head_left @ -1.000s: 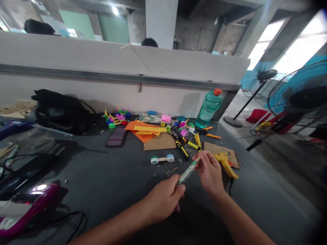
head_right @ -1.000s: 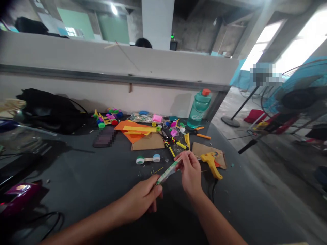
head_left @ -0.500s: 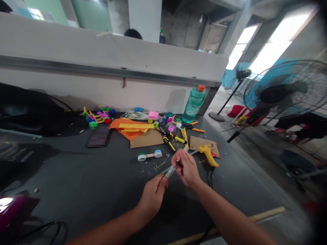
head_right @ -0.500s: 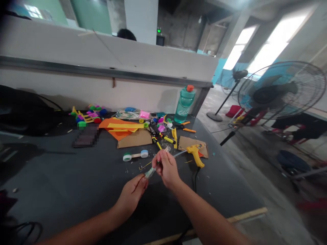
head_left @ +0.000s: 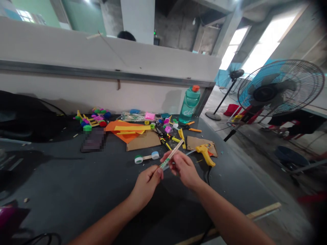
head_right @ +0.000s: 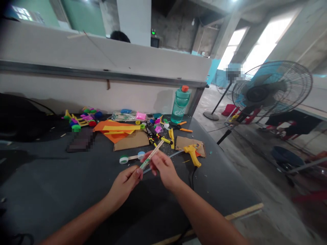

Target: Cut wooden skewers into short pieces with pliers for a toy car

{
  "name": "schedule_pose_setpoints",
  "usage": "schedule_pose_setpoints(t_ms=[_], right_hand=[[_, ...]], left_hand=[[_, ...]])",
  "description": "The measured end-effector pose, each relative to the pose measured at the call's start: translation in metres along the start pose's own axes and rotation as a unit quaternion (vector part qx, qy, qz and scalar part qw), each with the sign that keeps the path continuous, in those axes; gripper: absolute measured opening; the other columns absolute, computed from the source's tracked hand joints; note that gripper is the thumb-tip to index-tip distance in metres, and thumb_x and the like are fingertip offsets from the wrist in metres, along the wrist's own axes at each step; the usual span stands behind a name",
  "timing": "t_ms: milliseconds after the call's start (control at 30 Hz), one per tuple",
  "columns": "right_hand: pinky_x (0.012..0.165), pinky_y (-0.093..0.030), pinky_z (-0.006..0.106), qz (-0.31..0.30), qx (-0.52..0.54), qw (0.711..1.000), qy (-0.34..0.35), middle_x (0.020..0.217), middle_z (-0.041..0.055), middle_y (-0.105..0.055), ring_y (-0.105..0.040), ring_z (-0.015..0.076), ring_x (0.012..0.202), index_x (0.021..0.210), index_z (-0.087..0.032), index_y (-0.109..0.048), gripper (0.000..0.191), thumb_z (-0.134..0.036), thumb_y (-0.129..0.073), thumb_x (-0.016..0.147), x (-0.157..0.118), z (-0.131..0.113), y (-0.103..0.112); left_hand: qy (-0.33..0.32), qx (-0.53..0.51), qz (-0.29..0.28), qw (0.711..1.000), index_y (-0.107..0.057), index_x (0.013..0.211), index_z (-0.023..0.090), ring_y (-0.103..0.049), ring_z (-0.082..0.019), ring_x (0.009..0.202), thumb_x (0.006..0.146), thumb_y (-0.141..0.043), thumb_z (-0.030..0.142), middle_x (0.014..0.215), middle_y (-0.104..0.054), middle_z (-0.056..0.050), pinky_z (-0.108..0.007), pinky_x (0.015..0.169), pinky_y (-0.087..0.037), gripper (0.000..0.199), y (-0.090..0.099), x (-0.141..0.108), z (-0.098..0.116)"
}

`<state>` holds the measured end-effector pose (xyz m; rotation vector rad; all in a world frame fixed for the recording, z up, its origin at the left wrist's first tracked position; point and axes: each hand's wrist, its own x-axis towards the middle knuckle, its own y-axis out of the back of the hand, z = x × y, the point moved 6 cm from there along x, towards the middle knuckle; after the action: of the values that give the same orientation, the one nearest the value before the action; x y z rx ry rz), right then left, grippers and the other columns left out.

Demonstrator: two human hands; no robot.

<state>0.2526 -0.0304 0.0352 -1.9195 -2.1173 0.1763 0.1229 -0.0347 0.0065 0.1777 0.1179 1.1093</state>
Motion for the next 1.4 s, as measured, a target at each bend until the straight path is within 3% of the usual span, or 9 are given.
schedule_pose_setpoints(t_ms=[333, 533, 600, 667, 800, 900, 1067, 1267, 1400], right_hand=[[0.038, -0.036, 0.016, 0.178, 0.058, 0.98, 0.07, 0.072, 0.0012, -0.063, -0.045, 0.0058, 0.048, 0.074, -0.016, -0.068, 0.022, -0.038, -0.07, 0.074, 0.008, -0.025, 0.048], [0.038, -0.038, 0.013, 0.33, 0.187, 0.916, 0.128, 0.06, -0.0046, -0.056, -0.047, 0.0046, 0.047, 0.073, -0.016, -0.06, 0.014, -0.028, -0.064, 0.079, 0.008, -0.048, 0.113], [0.038, -0.038, 0.011, 0.371, 0.242, 0.888, 0.121, 0.055, -0.007, -0.052, -0.044, 0.003, 0.043, 0.068, -0.017, -0.054, 0.018, -0.026, -0.058, 0.083, 0.008, -0.048, 0.133], [0.041, -0.04, 0.011, 0.363, 0.255, 0.892, 0.093, 0.049, -0.0088, -0.044, -0.043, 0.0033, 0.041, 0.064, -0.018, -0.047, 0.025, -0.027, -0.055, 0.085, 0.012, -0.046, 0.136], [0.037, -0.039, 0.014, 0.278, 0.233, 0.932, 0.03, 0.05, -0.0087, -0.041, -0.04, 0.0048, 0.04, 0.068, -0.019, -0.049, 0.023, -0.032, -0.063, 0.081, 0.015, -0.035, 0.099], [0.03, -0.017, 0.01, 0.123, 0.146, 0.981, -0.029, 0.053, -0.0098, -0.039, -0.025, 0.0015, 0.036, 0.074, -0.02, -0.052, 0.024, -0.034, -0.072, 0.073, 0.013, -0.028, 0.043], [0.033, -0.01, 0.012, 0.024, 0.013, 0.989, -0.147, 0.051, -0.0108, -0.038, -0.019, 0.0, 0.036, 0.092, -0.019, -0.059, 0.032, -0.039, -0.073, 0.071, 0.006, -0.012, -0.014], [0.031, -0.012, 0.012, 0.056, -0.006, 0.986, -0.156, 0.054, -0.0057, -0.049, -0.023, -0.0008, 0.035, 0.076, -0.012, -0.062, 0.025, -0.033, -0.075, 0.07, 0.044, -0.008, -0.017], [0.038, -0.035, 0.015, 0.089, -0.002, 0.979, -0.183, 0.067, -0.0011, -0.057, -0.044, 0.0044, 0.044, 0.084, -0.012, -0.062, 0.015, -0.028, -0.063, 0.083, 0.111, -0.008, -0.009]], left_hand=[[-0.059, 0.133, -0.028, 0.989, -0.05, 0.066, 0.018, -0.041, -0.012, 0.057, 0.09, -0.036, 0.037, 0.058, -0.043, 0.003, -0.022, 0.055, -0.029, 0.034, 0.012, 0.0, 0.019], [-0.017, -0.09, 0.031, 0.995, -0.044, 0.061, 0.018, -0.025, -0.007, 0.044, 0.086, -0.044, 0.045, 0.051, -0.03, 0.007, -0.02, 0.042, -0.019, 0.038, 0.04, 0.007, 0.022], [0.004, -0.19, 0.077, 0.979, -0.045, 0.063, 0.017, -0.018, -0.006, 0.041, 0.085, -0.049, 0.045, 0.049, -0.025, 0.009, -0.019, 0.039, -0.014, 0.036, 0.052, 0.01, 0.019], [0.005, -0.284, 0.126, 0.95, -0.048, 0.067, 0.017, -0.017, -0.005, 0.04, 0.084, -0.054, 0.041, 0.048, -0.027, 0.009, -0.018, 0.038, -0.013, 0.03, 0.064, 0.011, 0.018], [0.007, -0.353, 0.14, 0.925, -0.055, 0.077, 0.016, -0.025, -0.003, 0.039, 0.081, -0.06, 0.035, 0.051, -0.037, 0.008, -0.015, 0.037, -0.02, 0.02, 0.065, 0.013, 0.016], [0.023, -0.307, 0.106, 0.946, -0.057, 0.079, 0.016, -0.029, -0.003, 0.038, 0.081, -0.059, 0.038, 0.052, -0.04, 0.007, -0.015, 0.036, -0.022, 0.023, 0.054, 0.013, 0.015], [0.021, -0.126, 0.016, 0.992, -0.06, 0.08, 0.015, -0.032, -0.005, 0.037, 0.085, -0.048, 0.045, 0.05, -0.043, 0.006, -0.018, 0.036, -0.023, 0.032, 0.034, 0.009, 0.016], [-0.095, 0.101, 0.022, 0.99, -0.059, 0.076, 0.017, -0.049, -0.012, 0.053, 0.091, -0.038, 0.034, 0.056, -0.051, 0.002, -0.022, 0.053, -0.037, 0.031, 0.043, 0.007, 0.024], [-0.208, 0.238, 0.171, 0.933, -0.049, 0.118, 0.017, -0.058, -0.019, 0.079, 0.087, -0.047, 0.033, 0.092, -0.062, -0.007, -0.032, 0.073, -0.046, 0.035, 0.075, 0.004, 0.029]])
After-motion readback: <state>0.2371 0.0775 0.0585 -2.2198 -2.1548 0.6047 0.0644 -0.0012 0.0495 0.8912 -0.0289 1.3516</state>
